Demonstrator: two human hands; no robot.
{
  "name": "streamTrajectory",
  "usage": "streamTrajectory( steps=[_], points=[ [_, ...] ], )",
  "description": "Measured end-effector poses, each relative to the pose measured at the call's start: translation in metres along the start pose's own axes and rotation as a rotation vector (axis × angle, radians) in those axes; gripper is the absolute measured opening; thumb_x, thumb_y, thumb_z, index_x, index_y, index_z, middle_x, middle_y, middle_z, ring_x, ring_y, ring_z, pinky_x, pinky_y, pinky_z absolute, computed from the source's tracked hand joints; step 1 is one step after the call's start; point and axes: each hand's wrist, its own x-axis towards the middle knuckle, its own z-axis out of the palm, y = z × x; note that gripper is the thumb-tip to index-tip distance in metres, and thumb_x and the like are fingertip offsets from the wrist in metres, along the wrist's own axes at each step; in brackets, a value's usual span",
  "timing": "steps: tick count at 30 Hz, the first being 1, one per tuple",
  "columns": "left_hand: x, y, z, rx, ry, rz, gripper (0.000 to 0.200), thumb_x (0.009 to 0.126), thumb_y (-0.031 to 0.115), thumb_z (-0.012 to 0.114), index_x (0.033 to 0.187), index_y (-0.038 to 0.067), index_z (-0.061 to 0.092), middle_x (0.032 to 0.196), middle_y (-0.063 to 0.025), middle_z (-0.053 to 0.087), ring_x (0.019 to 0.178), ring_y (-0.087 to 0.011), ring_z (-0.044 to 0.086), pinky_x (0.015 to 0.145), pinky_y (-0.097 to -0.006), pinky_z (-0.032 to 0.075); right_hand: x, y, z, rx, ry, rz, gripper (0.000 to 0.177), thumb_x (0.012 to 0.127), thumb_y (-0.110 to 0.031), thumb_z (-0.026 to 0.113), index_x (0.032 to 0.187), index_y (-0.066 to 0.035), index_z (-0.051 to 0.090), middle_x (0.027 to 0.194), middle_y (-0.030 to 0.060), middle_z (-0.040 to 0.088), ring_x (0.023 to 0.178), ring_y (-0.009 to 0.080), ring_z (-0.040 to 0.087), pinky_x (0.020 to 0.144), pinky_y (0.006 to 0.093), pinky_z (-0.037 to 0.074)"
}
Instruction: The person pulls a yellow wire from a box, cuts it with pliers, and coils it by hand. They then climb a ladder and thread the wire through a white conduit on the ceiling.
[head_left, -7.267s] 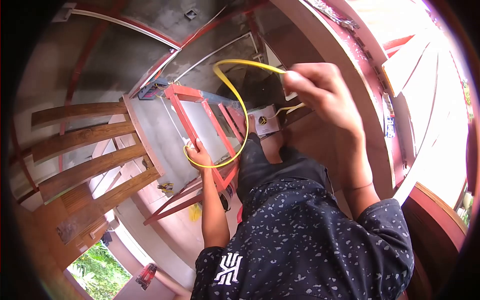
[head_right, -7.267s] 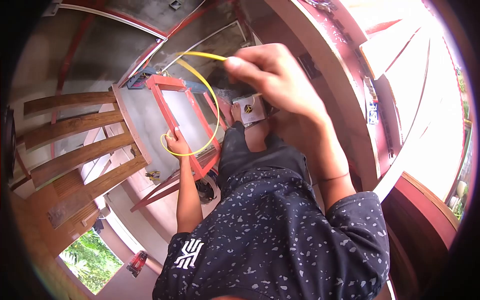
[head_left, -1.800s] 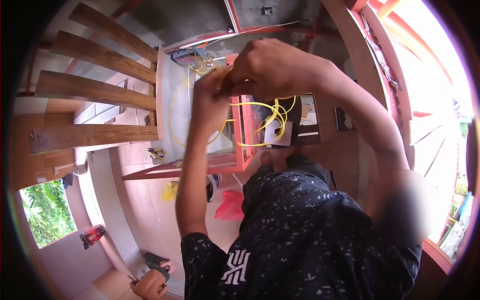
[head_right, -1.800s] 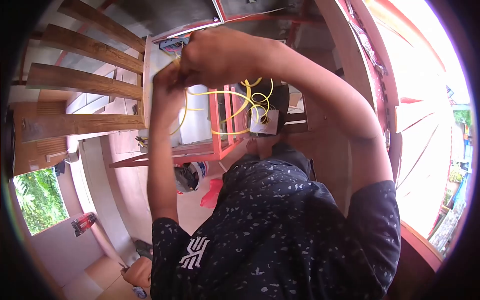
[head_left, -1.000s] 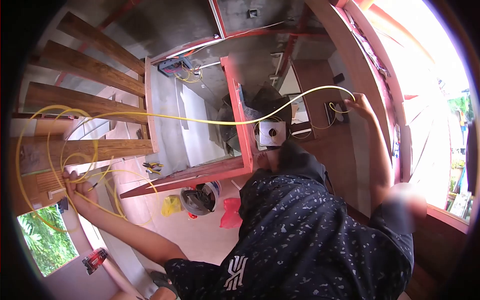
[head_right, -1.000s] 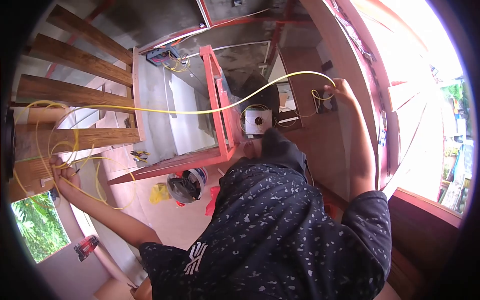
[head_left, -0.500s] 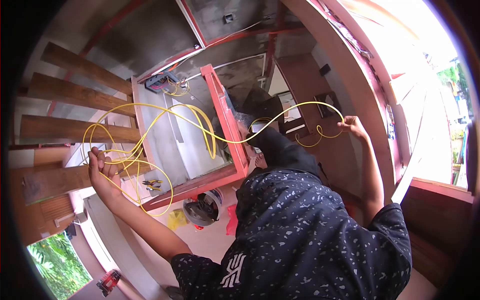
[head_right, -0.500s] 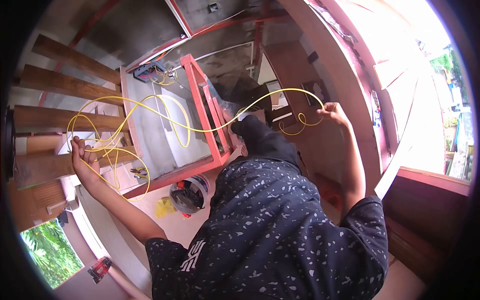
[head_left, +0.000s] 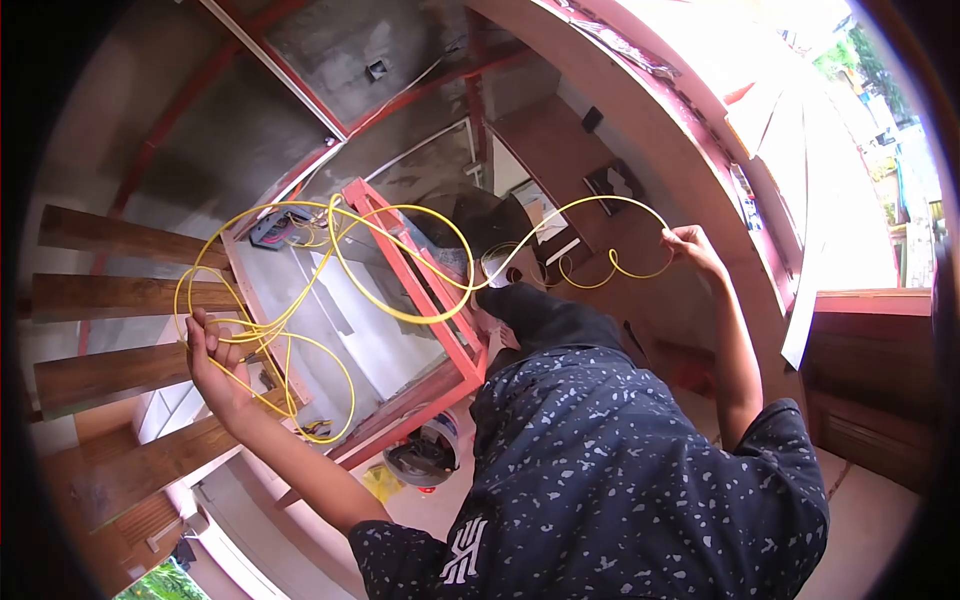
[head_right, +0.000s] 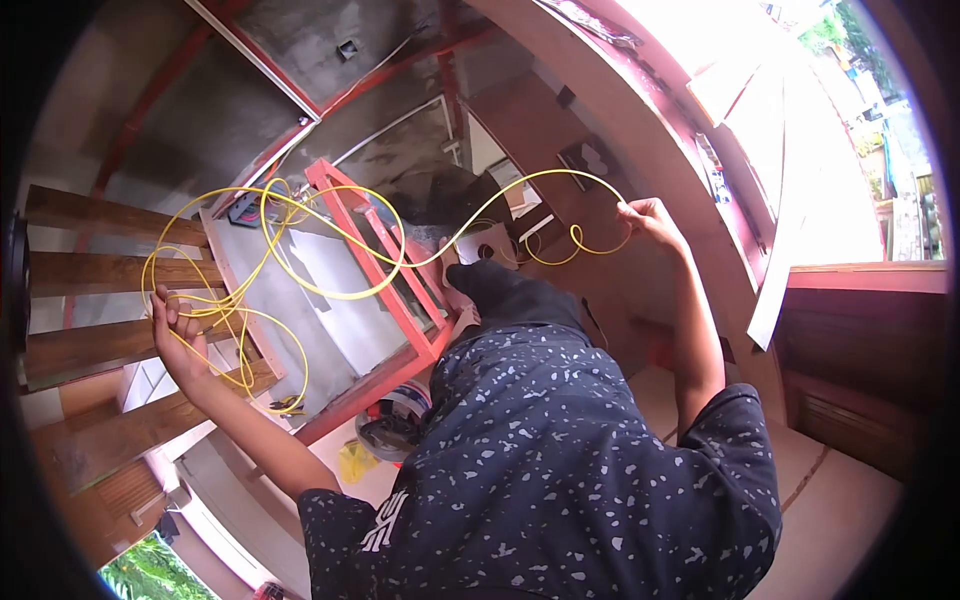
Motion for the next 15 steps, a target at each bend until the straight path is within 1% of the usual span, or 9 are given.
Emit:
streamTrajectory(
  steps=[2, 4, 5, 8, 9, 10, 12, 14, 15],
  points=[
    [0.001, -0.006, 0.0, -0.025, -0.029, -0.018, 0.022, 0.092, 0.022, 0.045, 0.103, 0.003, 0.049, 0.063, 0.0043, 0.032, 0.046, -0.0006, 0.02, 0.037, -0.0168, 0.015, -0.002, 0.0, -0.002, -0.022, 0.011, 0.017, 0.035, 0.082, -0.036, 0.059, 0.067, -0.004, 0.059, 0.055, -0.0008, 0.052, 0.055, 0.0079, 0.052, 0.055, 0.0237, 0.044],
    [-0.002, -0.01, -0.001, -0.022, 0.014, -0.034, 0.023, 0.091, 0.022, 0.046, 0.103, 0.002, 0.05, 0.063, 0.0043, 0.033, 0.046, -0.0006, 0.02, 0.037, -0.017, 0.014, 0.0, -0.004, -0.003, -0.156, 0.111, -0.071, 0.037, 0.084, -0.036, 0.056, 0.068, -0.003, 0.06, 0.05, -0.0015, 0.049, 0.046, 0.0066, 0.047, 0.046, 0.0208, 0.038],
    [-0.004, -0.011, -0.005, -0.012, -0.009, -0.034, 0.024, 0.091, 0.022, 0.047, 0.103, 0.002, 0.051, 0.064, 0.0043, 0.033, 0.046, -0.0007, 0.02, 0.037, -0.0172, 0.014, 0.001, -0.007, -0.004, -0.194, 0.126, -0.1, 0.039, 0.085, -0.038, 0.054, 0.068, -0.003, 0.06, 0.048, -0.003, 0.046, 0.045, 0.0048, 0.045, 0.044, 0.0202, 0.033],
    [-0.008, -0.021, -0.015, -0.004, 0.026, -0.033, 0.024, 0.09, 0.023, 0.048, 0.101, 0.001, 0.051, 0.063, 0.0042, 0.033, 0.044, -0.0005, 0.019, 0.037, -0.0171, 0.013, 0.0, -0.024, 0.005, -0.196, 0.139, -0.109, 0.039, 0.086, -0.037, 0.053, 0.068, -0.003, 0.06, 0.047, -0.0034, 0.045, 0.045, 0.0044, 0.044, 0.044, 0.0203, 0.033],
    [-0.01, -0.025, -0.014, -0.018, 0.049, -0.044, 0.024, 0.09, 0.023, 0.049, 0.1, 0.001, 0.05, 0.062, 0.0043, 0.033, 0.044, -0.0005, 0.019, 0.037, -0.0171, 0.013, 0.005, -0.023, 0.003, -0.211, 0.113, -0.067, 0.038, 0.087, -0.036, 0.052, 0.07, -0.002, 0.061, 0.05, -0.0032, 0.047, 0.047, 0.0048, 0.046, 0.045, 0.0211, 0.036],
    [-0.011, -0.029, -0.018, -0.023, 0.05, -0.037, 0.024, 0.09, 0.023, 0.049, 0.1, 0.001, 0.05, 0.062, 0.0043, 0.033, 0.044, -0.0005, 0.019, 0.037, -0.0171, 0.013, 0.008, -0.02, 0.002, -0.215, 0.113, -0.075, 0.038, 0.087, -0.036, 0.052, 0.07, -0.002, 0.061, 0.05, -0.0032, 0.047, 0.047, 0.0048, 0.046, 0.045, 0.0211, 0.036],
    [-0.013, -0.039, -0.023, -0.002, 0.009, -0.027, 0.024, 0.09, 0.023, 0.049, 0.099, 0.001, 0.05, 0.061, 0.0043, 0.033, 0.044, -0.0007, 0.019, 0.037, -0.0173, 0.013, 0.015, -0.017, 0.004, -0.223, 0.082, -0.056, 0.038, 0.086, -0.036, 0.054, 0.073, -0.001, 0.062, 0.054, -0.0028, 0.05, 0.051, 0.0055, 0.048, 0.048, 0.0222, 0.04],
    [-0.016, -0.047, -0.024, 0.0, 0.06, -0.009, 0.025, 0.089, 0.023, 0.049, 0.097, 0.0, 0.051, 0.06, 0.0045, 0.033, 0.043, -0.0006, 0.018, 0.037, -0.0179, 0.013, 0.014, -0.014, 0.016, -0.213, 0.066, -0.058, 0.039, 0.084, -0.037, 0.057, 0.075, 0.0, 0.062, 0.059, -0.0017, 0.053, 0.056, 0.0062, 0.051, 0.052, 0.0231, 0.044],
    [-0.016, -0.052, -0.029, -0.012, 0.077, 0.008, 0.025, 0.089, 0.023, 0.049, 0.097, 0.0, 0.051, 0.061, 0.0045, 0.034, 0.043, -0.0005, 0.018, 0.037, -0.0179, 0.013, 0.016, -0.014, 0.021, -0.269, 0.005, -0.059, 0.038, 0.082, -0.037, 0.059, 0.076, 0.0, 0.062, 0.062, -0.0005, 0.055, 0.058, 0.0062, 0.052, 0.054, 0.023, 0.044]
  ],
)
